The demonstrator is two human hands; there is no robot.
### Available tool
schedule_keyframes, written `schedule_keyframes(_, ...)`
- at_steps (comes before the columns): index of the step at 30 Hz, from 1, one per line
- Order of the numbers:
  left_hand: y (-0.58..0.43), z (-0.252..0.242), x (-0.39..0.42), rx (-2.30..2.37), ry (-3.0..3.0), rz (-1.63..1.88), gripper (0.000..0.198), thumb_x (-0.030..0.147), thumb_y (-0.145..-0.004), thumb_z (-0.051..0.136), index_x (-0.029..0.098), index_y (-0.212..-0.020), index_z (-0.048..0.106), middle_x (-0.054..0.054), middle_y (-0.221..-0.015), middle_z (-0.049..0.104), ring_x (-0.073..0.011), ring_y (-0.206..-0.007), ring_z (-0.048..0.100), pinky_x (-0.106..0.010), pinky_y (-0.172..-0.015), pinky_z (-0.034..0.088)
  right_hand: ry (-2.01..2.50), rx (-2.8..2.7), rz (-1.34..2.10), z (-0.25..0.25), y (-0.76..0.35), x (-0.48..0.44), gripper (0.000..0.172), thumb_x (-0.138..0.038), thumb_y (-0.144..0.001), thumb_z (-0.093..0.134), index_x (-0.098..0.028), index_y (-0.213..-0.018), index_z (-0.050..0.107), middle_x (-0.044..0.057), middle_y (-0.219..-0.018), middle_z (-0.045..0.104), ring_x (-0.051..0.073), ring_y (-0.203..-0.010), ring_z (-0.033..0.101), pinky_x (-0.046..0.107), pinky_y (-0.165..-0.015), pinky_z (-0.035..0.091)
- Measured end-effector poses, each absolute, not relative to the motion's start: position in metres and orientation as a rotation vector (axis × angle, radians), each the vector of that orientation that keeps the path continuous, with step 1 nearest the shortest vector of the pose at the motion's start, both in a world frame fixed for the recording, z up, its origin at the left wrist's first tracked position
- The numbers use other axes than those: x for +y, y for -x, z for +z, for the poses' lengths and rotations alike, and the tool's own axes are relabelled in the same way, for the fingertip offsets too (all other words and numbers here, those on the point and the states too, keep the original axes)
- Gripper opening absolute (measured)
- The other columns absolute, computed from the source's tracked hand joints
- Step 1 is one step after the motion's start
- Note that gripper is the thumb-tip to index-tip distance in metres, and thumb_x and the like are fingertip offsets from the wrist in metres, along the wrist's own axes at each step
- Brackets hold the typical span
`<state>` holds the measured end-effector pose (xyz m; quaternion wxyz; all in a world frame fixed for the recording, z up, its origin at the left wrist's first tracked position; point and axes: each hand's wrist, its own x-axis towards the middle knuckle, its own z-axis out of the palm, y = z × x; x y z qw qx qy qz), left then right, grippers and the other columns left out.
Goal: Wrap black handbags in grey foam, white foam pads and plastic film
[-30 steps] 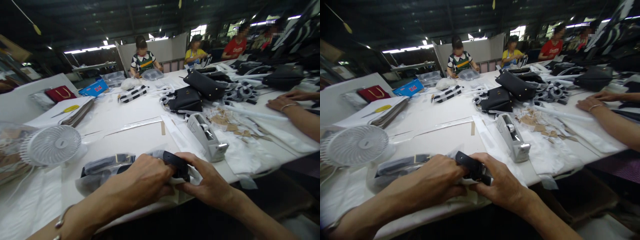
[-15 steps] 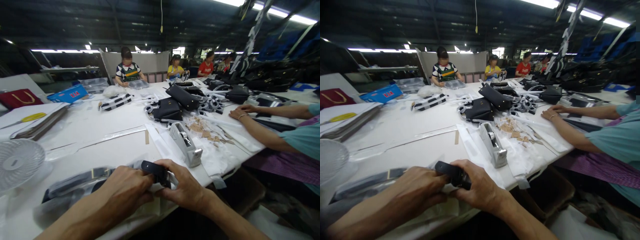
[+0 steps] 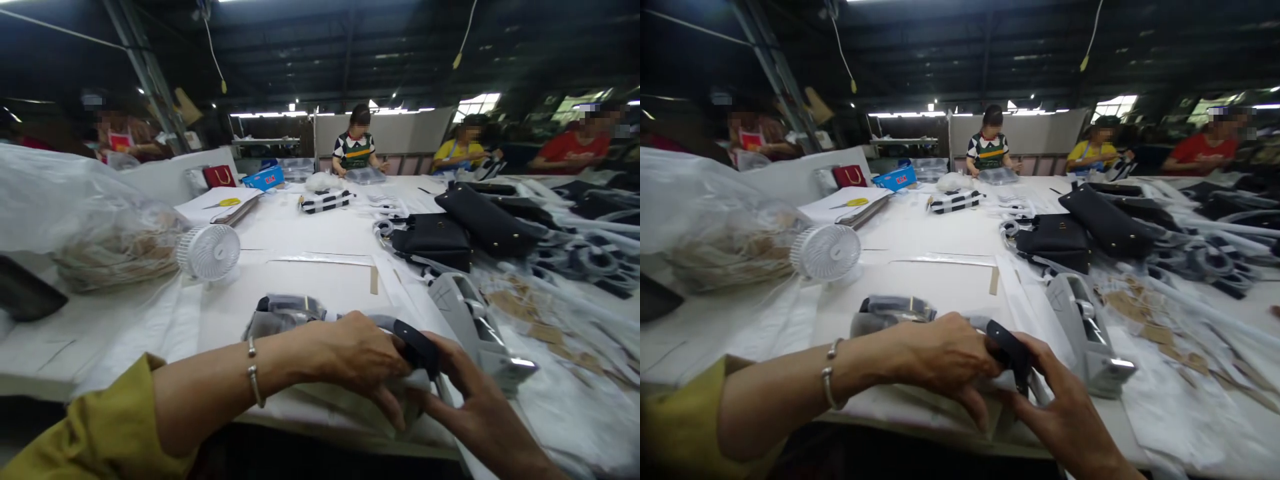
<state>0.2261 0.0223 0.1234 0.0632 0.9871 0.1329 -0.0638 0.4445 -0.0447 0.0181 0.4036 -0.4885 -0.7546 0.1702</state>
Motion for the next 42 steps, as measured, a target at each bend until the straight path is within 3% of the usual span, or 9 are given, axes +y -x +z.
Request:
schedule_keyframes(8, -0.231, 0.120, 0.019, 0.425, -2.956, -0.112, 0.055, 0.068, -0.087, 0.056, 0.014, -0.086, 0.068, -0.011, -0.081, 0.071, -0.0221, -0.065, 0.065, -0.029, -0.042, 0.037, 1.244, -1.848, 0.557, 0.015, -0.448, -0.040, 0.063, -0.038, -0.078, 0.078, -0.023, -0.134, 0.053, 0.011, -0.128, 0.066, 0.030, -0.115, 0.066, 0.038, -0.099, 0.056)
schedule_keyframes(14, -0.187, 0.132, 0.022, 0.494, -2.674, 0.367, 0.047, 0.051, -0.092, 0.061, 0.021, -0.129, 0.059, -0.007, -0.121, 0.068, -0.0223, -0.105, 0.066, -0.028, -0.084, 0.050, 1.317, -1.651, 0.724, 0.029, -0.436, -0.039, 0.063, -0.045, -0.076, 0.077, -0.024, -0.131, 0.054, 0.013, -0.131, 0.065, 0.032, -0.118, 0.063, 0.043, -0.101, 0.054)
schedule_keyframes(18, -0.131, 0.140, 0.055, 1.204, -2.541, 0.428, 0.042, 0.053, -0.096, 0.052, 0.024, -0.125, 0.063, -0.006, -0.122, 0.069, -0.0234, -0.105, 0.066, -0.033, -0.093, 0.047, 1.341, -1.643, 0.755, 0.037, -0.436, -0.035, 0.065, -0.043, -0.070, 0.081, -0.025, -0.128, 0.058, 0.012, -0.127, 0.067, 0.033, -0.113, 0.066, 0.043, -0.097, 0.056)
schedule_keyframes(24, -0.106, 0.141, 0.111, 1.128, -2.347, -0.309, 0.081, 0.071, -0.074, 0.065, 0.021, -0.137, 0.055, -0.013, -0.129, 0.065, -0.0306, -0.116, 0.061, -0.035, -0.094, 0.047, 1.373, -1.579, 0.777, 0.033, -0.438, -0.027, 0.067, -0.046, -0.069, 0.081, -0.024, -0.128, 0.059, 0.011, -0.122, 0.070, 0.031, -0.108, 0.069, 0.039, -0.095, 0.058)
schedule_keyframes(27, -0.117, 0.139, 0.123, 1.000, -2.292, -0.258, 0.080, 0.049, -0.063, 0.081, 0.021, -0.133, 0.056, -0.011, -0.119, 0.069, -0.0283, -0.104, 0.065, -0.034, -0.085, 0.051, 1.405, -1.570, 0.817, 0.033, -0.440, -0.020, 0.071, -0.047, -0.069, 0.081, -0.023, -0.131, 0.057, 0.012, -0.124, 0.069, 0.032, -0.110, 0.068, 0.040, -0.096, 0.057)
schedule_keyframes(32, -0.109, 0.120, 0.154, 1.093, -1.847, 0.346, 0.062, 0.023, -0.069, 0.071, 0.013, -0.128, 0.053, -0.007, -0.090, 0.071, -0.0194, -0.072, 0.068, -0.030, -0.067, 0.056, 1.440, -1.396, 0.969, 0.039, -0.437, 0.015, 0.086, -0.051, -0.066, 0.082, -0.024, -0.140, 0.048, 0.014, -0.131, 0.065, 0.033, -0.117, 0.064, 0.040, -0.092, 0.058)
schedule_keyframes(35, -0.089, 0.098, 0.183, 1.324, -1.756, 0.682, 0.062, 0.030, -0.082, 0.061, 0.012, -0.138, 0.042, -0.014, -0.108, 0.070, -0.0225, -0.089, 0.071, -0.035, -0.078, 0.057, 1.460, -1.357, 1.127, 0.035, -0.435, 0.052, 0.090, -0.056, -0.070, 0.077, -0.021, -0.145, 0.041, 0.016, -0.126, 0.067, 0.033, -0.112, 0.066, 0.042, -0.090, 0.059)
schedule_keyframes(38, -0.073, 0.075, 0.204, 1.574, -1.760, 0.732, 0.066, 0.037, -0.090, 0.053, 0.004, -0.143, 0.032, -0.029, -0.133, 0.056, -0.0346, -0.121, 0.060, -0.050, -0.098, 0.049, 1.654, -1.406, 1.121, 0.020, -0.436, 0.089, 0.094, -0.059, -0.075, 0.067, -0.012, -0.150, 0.033, 0.022, -0.126, 0.065, 0.034, -0.109, 0.068, 0.047, -0.093, 0.056)
schedule_keyframes(42, -0.075, 0.053, 0.200, 1.658, -1.910, 0.700, 0.065, 0.036, -0.088, 0.057, 0.006, -0.143, 0.039, -0.025, -0.154, 0.035, -0.0344, -0.146, 0.031, -0.050, -0.120, 0.022, 1.811, -1.764, 0.414, 0.004, -0.430, 0.112, 0.085, -0.058, -0.081, 0.056, -0.011, -0.149, 0.037, 0.023, -0.145, 0.050, 0.037, -0.131, 0.052, 0.057, -0.111, 0.039)
